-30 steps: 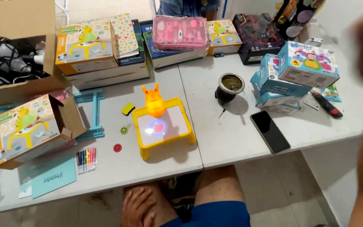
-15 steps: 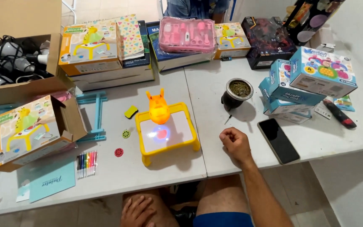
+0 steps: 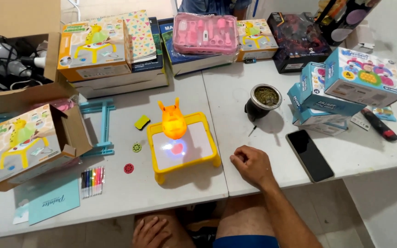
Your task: The person is disassembling a yellow giraffe-themed toy drawing board, removing the projector head and the support legs.
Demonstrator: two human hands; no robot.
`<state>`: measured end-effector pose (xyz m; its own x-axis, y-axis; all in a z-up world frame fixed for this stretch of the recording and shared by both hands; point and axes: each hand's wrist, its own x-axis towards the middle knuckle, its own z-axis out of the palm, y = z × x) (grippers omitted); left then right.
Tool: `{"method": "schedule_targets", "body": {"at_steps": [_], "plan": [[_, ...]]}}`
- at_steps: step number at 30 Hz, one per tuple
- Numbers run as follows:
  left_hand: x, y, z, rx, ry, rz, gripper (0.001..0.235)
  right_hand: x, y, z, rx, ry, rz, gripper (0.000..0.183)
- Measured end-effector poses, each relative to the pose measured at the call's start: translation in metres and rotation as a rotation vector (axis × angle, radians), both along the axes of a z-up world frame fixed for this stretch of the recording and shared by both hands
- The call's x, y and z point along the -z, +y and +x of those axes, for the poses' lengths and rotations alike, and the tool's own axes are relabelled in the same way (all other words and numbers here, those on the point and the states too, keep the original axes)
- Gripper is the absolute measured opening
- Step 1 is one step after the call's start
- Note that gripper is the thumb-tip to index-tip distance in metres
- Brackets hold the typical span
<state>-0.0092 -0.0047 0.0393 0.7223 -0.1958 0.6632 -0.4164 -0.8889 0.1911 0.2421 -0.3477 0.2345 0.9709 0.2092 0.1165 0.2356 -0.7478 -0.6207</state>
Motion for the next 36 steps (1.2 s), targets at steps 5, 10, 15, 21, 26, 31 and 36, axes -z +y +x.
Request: {"method": "schedule_targets", "body": {"at_steps": [5, 10, 15, 21, 26, 31, 36], "plan": [[-0.019, 0.002, -0.009, 0.100, 0.196, -0.039, 0.031, 0.002, 0.002, -0.002, 0.029, 0.030, -0.040, 0.017], [-0.011, 0.005, -0.007, 0.103, 0.150, -0.024, 0.032, -0.010, 0.004, -0.003, 0.052, 0.092, -0.043, 0.019], [0.000, 0.009, -0.004, 0.095, 0.147, -0.017, 0.033, -0.006, 0.001, -0.002, 0.025, 0.016, -0.017, 0.017], [-0.004, 0.006, -0.001, 0.085, 0.042, 0.021, 0.036, -0.005, 0.002, -0.003, 0.009, 0.020, -0.051, 0.017], [-0.014, 0.002, -0.006, 0.083, 0.139, -0.035, 0.034, -0.001, -0.001, -0.003, 0.013, 0.035, -0.061, 0.017], [-0.037, -0.006, -0.007, 0.094, 0.175, -0.152, 0.031, 0.004, 0.001, -0.003, 0.024, -0.013, -0.073, 0.018], [-0.007, 0.008, -0.005, 0.122, 0.167, -0.042, 0.031, 0.001, 0.002, -0.003, 0.025, -0.014, -0.083, 0.016]]}}
